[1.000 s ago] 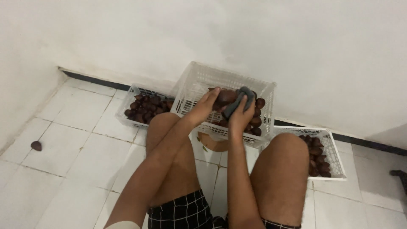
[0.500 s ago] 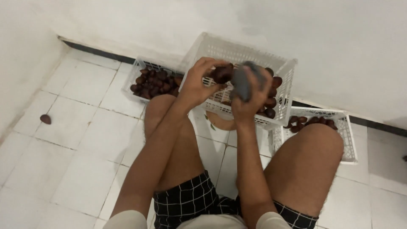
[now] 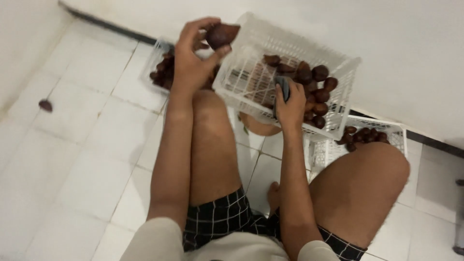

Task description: The person sits on the floor and wipes brown nuts with a gray cloth, handling them one by one from a central white basket and placing them back into the same basket.

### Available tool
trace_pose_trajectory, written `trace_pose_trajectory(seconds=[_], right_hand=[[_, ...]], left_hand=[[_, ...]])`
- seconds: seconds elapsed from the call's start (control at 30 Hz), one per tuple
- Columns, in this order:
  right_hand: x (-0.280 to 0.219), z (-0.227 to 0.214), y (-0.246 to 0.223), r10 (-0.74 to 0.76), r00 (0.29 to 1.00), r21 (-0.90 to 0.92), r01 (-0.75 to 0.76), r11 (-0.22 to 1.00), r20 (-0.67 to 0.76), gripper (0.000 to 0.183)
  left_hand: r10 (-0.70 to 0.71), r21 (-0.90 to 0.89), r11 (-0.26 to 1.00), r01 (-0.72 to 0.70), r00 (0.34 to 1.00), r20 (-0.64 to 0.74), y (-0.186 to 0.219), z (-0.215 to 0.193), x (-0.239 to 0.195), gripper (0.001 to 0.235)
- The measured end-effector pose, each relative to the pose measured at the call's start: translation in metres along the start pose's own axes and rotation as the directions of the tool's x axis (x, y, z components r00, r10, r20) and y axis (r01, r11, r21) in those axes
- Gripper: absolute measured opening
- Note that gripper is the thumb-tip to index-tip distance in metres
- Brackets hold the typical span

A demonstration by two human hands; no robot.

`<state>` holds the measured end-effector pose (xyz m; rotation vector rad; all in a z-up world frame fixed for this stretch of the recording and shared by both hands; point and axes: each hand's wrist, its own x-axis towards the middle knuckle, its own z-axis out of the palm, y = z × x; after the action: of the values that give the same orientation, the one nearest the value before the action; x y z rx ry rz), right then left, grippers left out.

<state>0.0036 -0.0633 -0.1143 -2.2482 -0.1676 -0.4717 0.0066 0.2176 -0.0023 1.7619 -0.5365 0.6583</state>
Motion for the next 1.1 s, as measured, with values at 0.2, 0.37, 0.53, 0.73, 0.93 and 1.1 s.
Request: trace_pose_trajectory(seconds=[0.2, 0.37, 0.53, 0.73, 0.93, 1.1], right_hand=[[0.000, 0.005, -0.006, -0.203, 0.978, -0.140, 0.206, 0.968, 0.036, 0.030], [0.000, 0.000, -0.014, -0.045, 0.999, -0.194, 0.048, 0.980, 0.021, 0.025], [-0.001, -0.002, -0.027, -0.018, 0.999, -0.197, 0.025, 0.980, 0.038, 0.025], [-0.004, -0.006, -0.034, -0.096, 0.994, -0.151, 0.104, 0.983, 0.056, 0.031], [-0.003, -0.008, -0.033, -0.079, 0.995, -0.176, 0.090, 0.980, 0.065, 0.030], [-0.004, -0.007, -0.027, -0.157, 0.987, -0.128, 0.158, 0.979, 0.018, 0.027]], left_hand=[[-0.354, -0.122, 0.935, 0.333, 0.861, -0.366, -0.131, -0.021, -0.076, 0.034], [-0.876, -0.278, 0.428, 0.860, 0.320, -0.360, -0.199, -0.018, -0.166, 0.067], [-0.969, -0.601, 0.232, 0.765, 0.131, -0.207, -0.245, -0.004, -0.201, 0.074], [-0.990, -0.697, 0.135, 0.705, 0.064, -0.126, -0.272, 0.003, -0.205, 0.079], [-0.992, -0.746, 0.126, 0.654, 0.077, -0.100, -0.289, -0.002, -0.190, 0.069], [-0.931, -0.581, 0.357, 0.731, 0.228, -0.286, -0.293, -0.008, -0.159, 0.058]])
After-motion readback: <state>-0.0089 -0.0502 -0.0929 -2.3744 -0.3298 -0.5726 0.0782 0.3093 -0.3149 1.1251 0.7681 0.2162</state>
